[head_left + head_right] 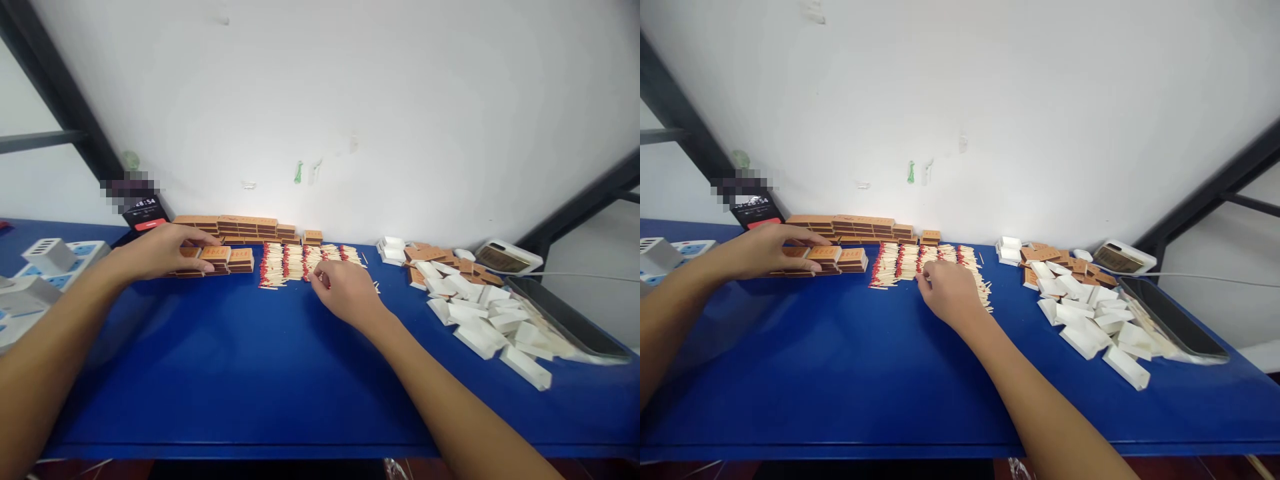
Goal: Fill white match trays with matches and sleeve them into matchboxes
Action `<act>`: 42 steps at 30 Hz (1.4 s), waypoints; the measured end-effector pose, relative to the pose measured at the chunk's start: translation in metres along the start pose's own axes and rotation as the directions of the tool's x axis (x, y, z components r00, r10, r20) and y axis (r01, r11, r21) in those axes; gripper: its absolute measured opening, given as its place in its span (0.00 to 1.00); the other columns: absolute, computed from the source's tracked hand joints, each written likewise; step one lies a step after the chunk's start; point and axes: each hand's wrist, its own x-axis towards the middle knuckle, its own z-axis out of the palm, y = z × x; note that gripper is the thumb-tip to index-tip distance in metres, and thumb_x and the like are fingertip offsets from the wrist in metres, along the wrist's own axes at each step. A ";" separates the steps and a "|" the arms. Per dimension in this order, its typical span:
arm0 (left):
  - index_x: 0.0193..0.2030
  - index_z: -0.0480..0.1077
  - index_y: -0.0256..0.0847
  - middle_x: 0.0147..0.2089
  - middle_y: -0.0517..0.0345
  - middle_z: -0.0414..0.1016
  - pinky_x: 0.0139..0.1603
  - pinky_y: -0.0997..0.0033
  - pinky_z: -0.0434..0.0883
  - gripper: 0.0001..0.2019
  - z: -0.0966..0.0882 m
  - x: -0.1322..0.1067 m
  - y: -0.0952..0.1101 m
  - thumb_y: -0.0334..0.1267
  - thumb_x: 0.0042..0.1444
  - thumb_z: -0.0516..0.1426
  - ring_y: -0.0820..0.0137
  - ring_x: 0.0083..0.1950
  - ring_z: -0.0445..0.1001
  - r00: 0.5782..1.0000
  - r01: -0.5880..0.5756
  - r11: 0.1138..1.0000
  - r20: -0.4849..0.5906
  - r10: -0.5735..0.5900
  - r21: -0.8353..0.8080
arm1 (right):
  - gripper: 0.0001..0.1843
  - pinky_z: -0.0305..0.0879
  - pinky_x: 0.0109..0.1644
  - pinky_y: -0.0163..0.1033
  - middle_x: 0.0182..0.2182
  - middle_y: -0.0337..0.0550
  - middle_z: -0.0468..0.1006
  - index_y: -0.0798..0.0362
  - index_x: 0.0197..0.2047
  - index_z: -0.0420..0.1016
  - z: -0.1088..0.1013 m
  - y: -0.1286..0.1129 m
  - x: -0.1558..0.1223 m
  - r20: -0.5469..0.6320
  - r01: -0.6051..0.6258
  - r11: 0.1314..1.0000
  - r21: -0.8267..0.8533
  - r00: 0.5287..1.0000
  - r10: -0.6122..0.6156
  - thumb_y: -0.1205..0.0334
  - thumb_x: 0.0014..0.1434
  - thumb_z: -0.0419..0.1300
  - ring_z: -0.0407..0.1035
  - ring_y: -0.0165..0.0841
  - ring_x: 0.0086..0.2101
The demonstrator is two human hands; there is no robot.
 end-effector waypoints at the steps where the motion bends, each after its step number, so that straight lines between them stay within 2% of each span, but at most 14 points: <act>1: 0.54 0.82 0.43 0.42 0.55 0.84 0.37 0.71 0.71 0.29 -0.001 0.000 -0.001 0.58 0.50 0.69 0.66 0.36 0.76 0.998 0.019 0.999 0.061 -0.022 0.039 | 0.13 0.52 0.33 0.39 0.34 0.43 0.85 0.51 0.36 0.79 0.000 0.000 0.000 0.002 -0.004 1.000 -0.002 1.000 0.004 0.58 0.71 0.58 0.75 0.36 0.34; 3: 0.58 0.81 0.43 0.46 0.53 0.84 0.39 0.70 0.71 0.30 -0.001 0.001 -0.005 0.58 0.53 0.67 0.63 0.40 0.77 0.990 0.048 0.993 0.129 -0.061 0.105 | 0.13 0.51 0.33 0.39 0.33 0.44 0.85 0.51 0.35 0.79 0.000 0.001 0.001 0.007 -0.012 1.000 -0.006 1.000 0.012 0.58 0.71 0.58 0.75 0.36 0.33; 8: 0.56 0.81 0.44 0.41 0.57 0.84 0.37 0.71 0.68 0.29 -0.001 0.003 -0.012 0.59 0.52 0.67 0.64 0.38 0.77 0.987 0.098 0.989 0.116 -0.110 0.110 | 0.12 0.53 0.33 0.39 0.34 0.43 0.85 0.50 0.36 0.79 -0.005 0.004 0.003 0.004 -0.027 1.000 -0.006 1.000 0.027 0.58 0.71 0.58 0.76 0.36 0.34; 11: 0.57 0.81 0.44 0.51 0.54 0.84 0.44 0.66 0.72 0.32 -0.002 0.002 -0.011 0.61 0.50 0.68 0.59 0.46 0.79 0.989 0.093 0.991 0.106 -0.104 0.099 | 0.12 0.54 0.35 0.39 0.35 0.43 0.86 0.50 0.37 0.81 -0.011 0.012 0.006 -0.032 -0.064 0.998 -0.006 0.997 0.064 0.58 0.70 0.59 0.77 0.37 0.36; 14: 0.60 0.77 0.44 0.62 0.50 0.80 0.60 0.55 0.72 0.37 0.001 0.000 0.003 0.65 0.50 0.67 0.52 0.58 0.78 0.998 -0.002 0.999 -0.062 0.004 0.035 | 0.15 0.57 0.37 0.40 0.35 0.46 0.86 0.51 0.38 0.82 -0.019 0.028 0.008 -0.103 -0.138 0.990 -0.005 0.985 0.137 0.56 0.72 0.57 0.77 0.40 0.37; 16: 0.57 0.78 0.44 0.59 0.51 0.82 0.65 0.55 0.70 0.26 0.011 -0.002 0.022 0.61 0.62 0.62 0.56 0.59 0.78 0.944 -0.092 0.994 -0.311 0.106 0.058 | 0.15 0.58 0.38 0.41 0.35 0.47 0.86 0.52 0.39 0.83 -0.023 0.040 0.011 -0.145 -0.185 0.983 0.009 0.972 0.184 0.56 0.71 0.57 0.78 0.41 0.38; 18: 0.50 0.79 0.48 0.51 0.56 0.84 0.62 0.60 0.73 0.16 0.031 -0.007 0.046 0.54 0.70 0.57 0.62 0.54 0.80 0.893 -0.190 0.979 -0.402 0.202 0.071 | 0.15 0.61 0.38 0.40 0.36 0.46 0.86 0.52 0.40 0.84 -0.025 0.048 0.018 -0.165 -0.221 0.974 0.042 0.960 0.224 0.55 0.71 0.58 0.78 0.39 0.38; 20: 0.48 0.79 0.47 0.45 0.57 0.85 0.51 0.64 0.76 0.14 0.057 -0.014 0.070 0.49 0.73 0.55 0.65 0.45 0.82 0.889 -0.373 0.925 -0.260 0.377 0.068 | 0.16 0.63 0.39 0.39 0.37 0.45 0.87 0.51 0.40 0.84 -0.022 0.051 0.032 -0.164 -0.256 0.964 0.076 0.950 0.265 0.53 0.70 0.58 0.78 0.37 0.38; 22: 0.47 0.79 0.44 0.42 0.56 0.85 0.44 0.65 0.75 0.14 0.085 -0.021 0.089 0.46 0.75 0.53 0.67 0.41 0.82 0.829 -0.545 0.837 -0.118 0.547 0.054 | 0.18 0.65 0.39 0.40 0.37 0.48 0.87 0.51 0.40 0.85 -0.016 0.049 0.053 -0.154 -0.296 0.951 0.093 0.939 0.307 0.48 0.70 0.58 0.78 0.39 0.38; 26: 0.44 0.79 0.42 0.34 0.58 0.80 0.34 0.65 0.68 0.16 0.120 -0.032 0.107 0.43 0.76 0.51 0.68 0.34 0.78 0.763 -0.646 0.764 -0.030 0.645 0.007 | 0.21 0.68 0.43 0.43 0.39 0.56 0.87 0.55 0.38 0.85 -0.001 0.042 0.098 -0.119 -0.328 0.941 0.081 0.934 0.336 0.44 0.66 0.62 0.79 0.44 0.40; 29: 0.44 0.78 0.42 0.34 0.60 0.79 0.33 0.66 0.66 0.17 0.123 -0.033 0.103 0.42 0.77 0.50 0.70 0.33 0.78 0.759 -0.651 0.759 -0.019 0.650 -0.030 | 0.14 0.70 0.45 0.41 0.40 0.53 0.87 0.53 0.38 0.85 -0.001 0.053 0.110 -0.089 -0.271 0.960 0.069 0.957 0.276 0.51 0.64 0.66 0.79 0.41 0.39; 32: 0.44 0.78 0.41 0.35 0.60 0.78 0.33 0.66 0.65 0.16 0.120 -0.030 0.094 0.40 0.77 0.50 0.69 0.34 0.78 0.765 -0.644 0.765 -0.024 0.644 -0.012 | 0.07 0.70 0.46 0.37 0.40 0.45 0.88 0.50 0.38 0.85 -0.017 0.085 0.096 -0.090 -0.234 0.970 0.060 0.967 0.239 0.57 0.63 0.67 0.79 0.36 0.39; 37: 0.41 0.76 0.41 0.34 0.59 0.77 0.31 0.65 0.64 0.16 0.121 -0.029 0.093 0.40 0.77 0.49 0.67 0.32 0.78 0.779 -0.627 0.776 0.027 0.627 0.063 | 0.12 0.71 0.47 0.45 0.41 0.55 0.87 0.56 0.41 0.85 -0.049 0.154 0.053 -0.208 -0.412 0.911 -0.004 0.892 0.402 0.59 0.65 0.62 0.79 0.42 0.41; 42: 0.51 0.76 0.42 0.40 0.58 0.79 0.33 0.65 0.67 0.14 0.120 -0.031 0.098 0.42 0.77 0.50 0.65 0.36 0.81 0.808 -0.589 0.804 0.100 0.581 0.084 | 0.13 0.70 0.41 0.45 0.35 0.52 0.85 0.53 0.37 0.87 -0.039 0.185 0.045 -0.162 -0.447 0.894 -0.038 0.885 0.435 0.53 0.62 0.66 0.77 0.42 0.35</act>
